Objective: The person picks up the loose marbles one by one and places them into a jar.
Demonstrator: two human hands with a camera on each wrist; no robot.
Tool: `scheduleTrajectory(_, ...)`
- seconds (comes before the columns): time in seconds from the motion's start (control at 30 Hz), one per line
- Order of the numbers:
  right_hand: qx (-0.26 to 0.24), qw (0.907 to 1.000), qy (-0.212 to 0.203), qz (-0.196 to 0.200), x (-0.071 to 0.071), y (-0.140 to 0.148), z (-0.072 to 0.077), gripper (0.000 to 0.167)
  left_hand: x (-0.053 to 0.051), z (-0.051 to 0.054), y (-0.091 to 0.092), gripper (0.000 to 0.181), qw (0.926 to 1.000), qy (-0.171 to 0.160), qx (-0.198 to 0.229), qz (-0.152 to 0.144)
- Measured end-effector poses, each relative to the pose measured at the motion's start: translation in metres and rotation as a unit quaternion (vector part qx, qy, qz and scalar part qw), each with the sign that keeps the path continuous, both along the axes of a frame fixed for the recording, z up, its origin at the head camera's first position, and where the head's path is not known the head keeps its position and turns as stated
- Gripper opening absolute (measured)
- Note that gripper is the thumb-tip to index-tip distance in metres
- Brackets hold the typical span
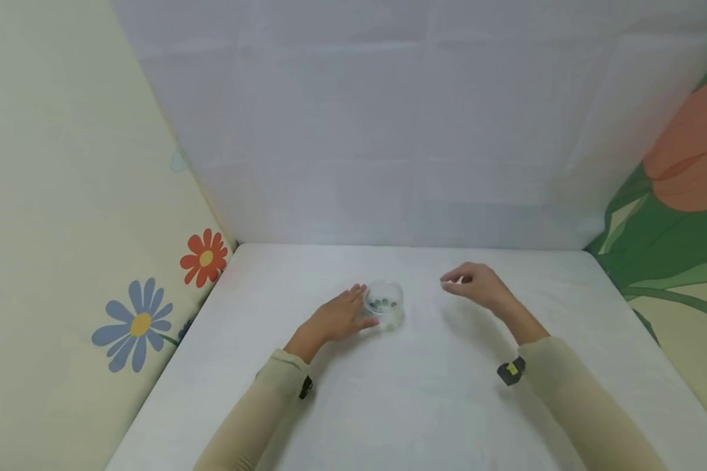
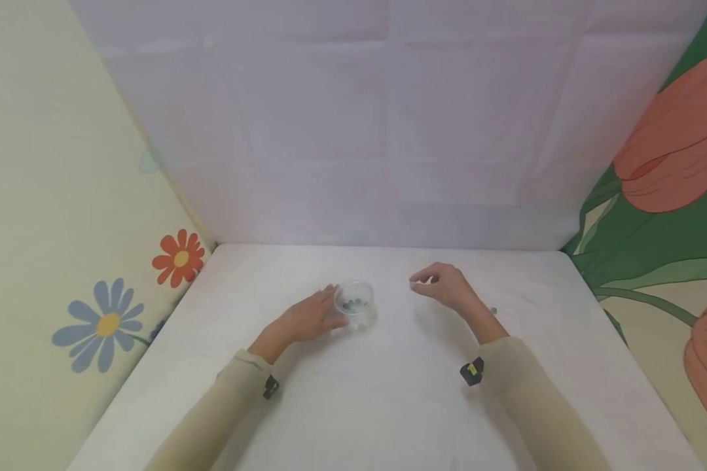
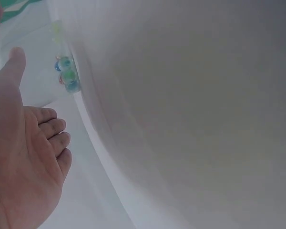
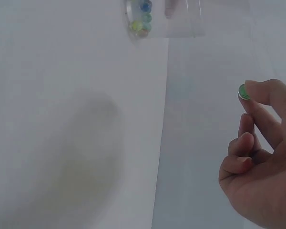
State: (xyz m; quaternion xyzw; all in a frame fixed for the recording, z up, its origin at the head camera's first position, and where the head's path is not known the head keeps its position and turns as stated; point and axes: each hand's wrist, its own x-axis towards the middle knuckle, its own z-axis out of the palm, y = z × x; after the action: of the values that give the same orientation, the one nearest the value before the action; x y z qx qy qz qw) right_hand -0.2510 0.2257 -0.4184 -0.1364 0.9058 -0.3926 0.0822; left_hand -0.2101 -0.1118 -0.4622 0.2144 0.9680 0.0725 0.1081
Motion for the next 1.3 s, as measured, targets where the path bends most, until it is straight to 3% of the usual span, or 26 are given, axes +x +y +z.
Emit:
scheduleTrajectory(0.3, -0.012, 0.9999, -0.004, 0.01, 0.001, -0.026, 0.006, 0.028, 0.001, 0.002, 0.002, 0.091, 0.9999, 0.004, 0.012, 0.002)
scheduleTrajectory(1.3, -0.031, 0.998, 0.005, 0.056, 0.004, -0.079, -0.004, 0.023, -0.002, 0.001, 0.0, 0.093, 0.9999, -0.004, 0.013, 0.001)
